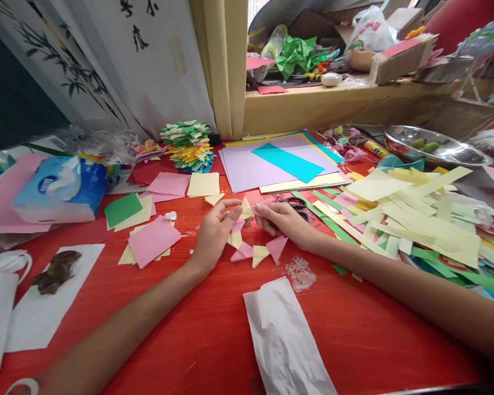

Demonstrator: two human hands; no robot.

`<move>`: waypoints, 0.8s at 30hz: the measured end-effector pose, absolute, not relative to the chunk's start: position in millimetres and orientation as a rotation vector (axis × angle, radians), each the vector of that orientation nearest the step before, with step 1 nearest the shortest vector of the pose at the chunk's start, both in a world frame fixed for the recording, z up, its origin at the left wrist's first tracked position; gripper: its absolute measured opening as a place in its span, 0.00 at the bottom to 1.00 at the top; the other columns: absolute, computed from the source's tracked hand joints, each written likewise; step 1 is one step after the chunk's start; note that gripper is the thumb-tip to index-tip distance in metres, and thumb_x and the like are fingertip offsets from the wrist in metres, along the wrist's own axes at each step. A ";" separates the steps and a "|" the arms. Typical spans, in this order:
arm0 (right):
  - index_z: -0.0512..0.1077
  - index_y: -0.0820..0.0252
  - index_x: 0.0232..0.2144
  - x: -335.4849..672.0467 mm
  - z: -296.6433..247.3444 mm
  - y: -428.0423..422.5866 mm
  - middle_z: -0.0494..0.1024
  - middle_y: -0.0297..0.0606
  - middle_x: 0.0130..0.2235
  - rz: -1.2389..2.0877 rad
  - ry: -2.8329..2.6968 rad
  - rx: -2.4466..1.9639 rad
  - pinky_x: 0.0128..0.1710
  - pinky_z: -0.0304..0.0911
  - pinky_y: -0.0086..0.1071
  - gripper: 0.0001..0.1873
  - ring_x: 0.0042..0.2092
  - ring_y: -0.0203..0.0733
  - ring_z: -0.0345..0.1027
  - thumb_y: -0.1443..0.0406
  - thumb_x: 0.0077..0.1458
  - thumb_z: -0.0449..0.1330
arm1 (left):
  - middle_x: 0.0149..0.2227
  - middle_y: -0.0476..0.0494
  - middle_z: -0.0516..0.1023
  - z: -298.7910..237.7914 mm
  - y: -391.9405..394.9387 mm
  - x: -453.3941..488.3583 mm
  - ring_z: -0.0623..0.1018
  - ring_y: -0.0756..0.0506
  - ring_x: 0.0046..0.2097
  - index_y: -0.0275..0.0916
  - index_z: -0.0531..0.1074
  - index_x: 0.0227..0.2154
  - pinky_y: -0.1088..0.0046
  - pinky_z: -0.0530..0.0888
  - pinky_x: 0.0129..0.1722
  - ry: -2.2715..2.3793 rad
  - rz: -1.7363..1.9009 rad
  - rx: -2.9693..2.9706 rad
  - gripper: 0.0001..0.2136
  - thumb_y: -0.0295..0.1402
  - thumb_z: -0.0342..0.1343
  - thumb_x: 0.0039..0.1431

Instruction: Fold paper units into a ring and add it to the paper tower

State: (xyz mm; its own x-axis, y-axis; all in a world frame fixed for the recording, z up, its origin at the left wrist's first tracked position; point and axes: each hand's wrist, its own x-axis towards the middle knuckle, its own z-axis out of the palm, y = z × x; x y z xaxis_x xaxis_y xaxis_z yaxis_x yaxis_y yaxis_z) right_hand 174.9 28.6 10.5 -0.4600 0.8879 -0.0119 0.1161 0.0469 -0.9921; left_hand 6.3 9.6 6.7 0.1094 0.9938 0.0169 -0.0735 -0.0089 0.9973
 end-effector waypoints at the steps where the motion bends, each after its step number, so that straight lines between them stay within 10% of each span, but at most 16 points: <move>1: 0.65 0.63 0.22 174.8 9.7 28.9 0.60 0.26 0.14 1.472 -1.597 -1.021 0.16 0.44 0.23 0.21 0.16 0.25 0.49 0.52 0.56 0.50 | 0.29 0.49 0.76 7.0 10.0 6.2 0.77 0.50 0.31 0.40 0.68 0.39 0.78 0.73 0.31 1.073 1.204 1.209 0.13 0.41 0.55 0.53; 11: 0.68 0.63 0.30 176.3 9.1 30.9 0.72 0.34 0.24 1.519 -1.416 -0.922 0.25 0.64 0.28 0.15 0.24 0.33 0.67 0.55 0.51 0.57 | 0.28 0.50 0.75 5.1 11.0 4.4 0.75 0.51 0.31 0.40 0.69 0.37 0.80 0.68 0.28 1.123 1.159 1.296 0.12 0.40 0.55 0.53; 24: 0.69 0.64 0.25 176.1 10.3 26.7 0.76 0.37 0.25 1.475 -1.602 -0.974 0.31 0.65 0.29 0.15 0.28 0.35 0.71 0.57 0.54 0.55 | 0.26 0.51 0.74 9.2 4.6 6.1 0.77 0.49 0.29 0.42 0.65 0.40 0.79 0.67 0.26 1.204 1.095 1.416 0.11 0.40 0.52 0.55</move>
